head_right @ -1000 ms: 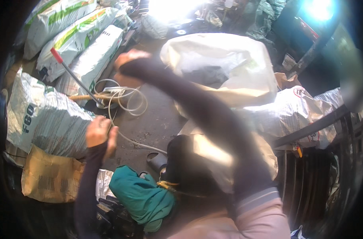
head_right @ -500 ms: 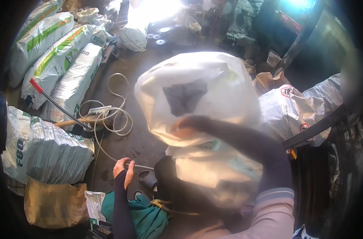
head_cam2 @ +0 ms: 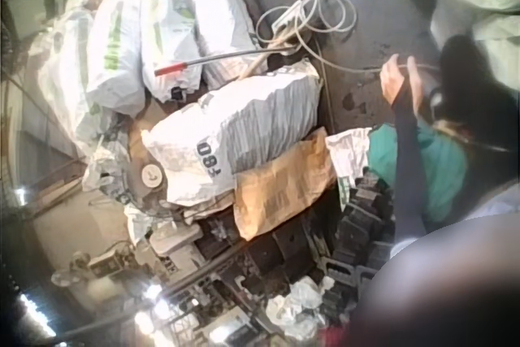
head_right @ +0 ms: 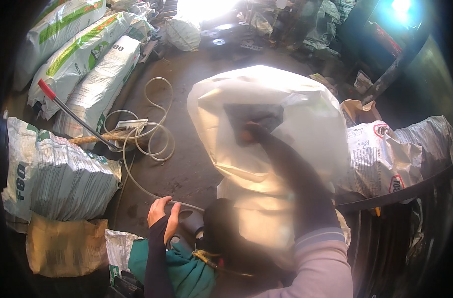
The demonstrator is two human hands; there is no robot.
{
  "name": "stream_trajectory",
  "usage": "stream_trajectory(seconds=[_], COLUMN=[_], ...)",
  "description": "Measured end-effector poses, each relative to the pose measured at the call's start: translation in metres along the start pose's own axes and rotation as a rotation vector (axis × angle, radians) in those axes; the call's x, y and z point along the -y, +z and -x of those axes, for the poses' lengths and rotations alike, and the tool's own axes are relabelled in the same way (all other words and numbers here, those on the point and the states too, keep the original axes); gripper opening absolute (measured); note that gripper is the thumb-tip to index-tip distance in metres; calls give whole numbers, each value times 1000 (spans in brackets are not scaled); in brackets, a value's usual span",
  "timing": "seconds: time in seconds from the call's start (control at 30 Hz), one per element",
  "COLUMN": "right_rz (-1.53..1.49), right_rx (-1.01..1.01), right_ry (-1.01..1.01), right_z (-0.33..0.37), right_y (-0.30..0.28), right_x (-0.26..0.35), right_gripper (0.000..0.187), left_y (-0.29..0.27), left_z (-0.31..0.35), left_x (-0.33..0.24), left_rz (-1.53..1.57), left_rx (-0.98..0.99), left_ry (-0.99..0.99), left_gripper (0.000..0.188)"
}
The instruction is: The person scrapes the surface of black plastic parts with a metal tool and wipes them with a green cloth. They handle several parts one at a time, occasionally placing them into a white sack.
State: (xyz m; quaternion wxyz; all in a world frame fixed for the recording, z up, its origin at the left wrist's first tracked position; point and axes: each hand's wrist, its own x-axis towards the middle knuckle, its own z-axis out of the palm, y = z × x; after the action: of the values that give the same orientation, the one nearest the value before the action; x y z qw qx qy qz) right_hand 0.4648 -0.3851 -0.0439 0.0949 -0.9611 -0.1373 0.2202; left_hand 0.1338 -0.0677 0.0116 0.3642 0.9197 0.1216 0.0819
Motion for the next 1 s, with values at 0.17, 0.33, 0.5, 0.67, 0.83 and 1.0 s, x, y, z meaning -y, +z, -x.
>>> stream_trajectory(seconds=[0.17, 0.33, 0.5, 0.67, 0.83, 1.0], right_rz=[-15, -80, -111, -62, -111, -356], right_rx=[-80, -220, -361, -655, -862, -681], right_ry=[41, 40, -45, -80, -189, -455], right_z=[-1, 10, 64, 157, 233, 266], right_y=[-2, -32, -114, -180, -229, -287], right_x=[11, 33, 39, 44, 47, 53], right_gripper=[41, 42, 44, 43, 30, 20], left_y=[4, 0, -1, 2, 3, -12], left_z=[-2, -1, 1, 4, 13, 14], left_x=[-1, 1, 6, 3, 6, 11], left_rz=[21, 45, 80, 105, 155, 473], left_rx=[-6, 45, 17, -2, -76, -93], left_ry=[-4, -50, -89, -12, 50, -30], left_gripper=[35, 36, 35, 36, 36, 30])
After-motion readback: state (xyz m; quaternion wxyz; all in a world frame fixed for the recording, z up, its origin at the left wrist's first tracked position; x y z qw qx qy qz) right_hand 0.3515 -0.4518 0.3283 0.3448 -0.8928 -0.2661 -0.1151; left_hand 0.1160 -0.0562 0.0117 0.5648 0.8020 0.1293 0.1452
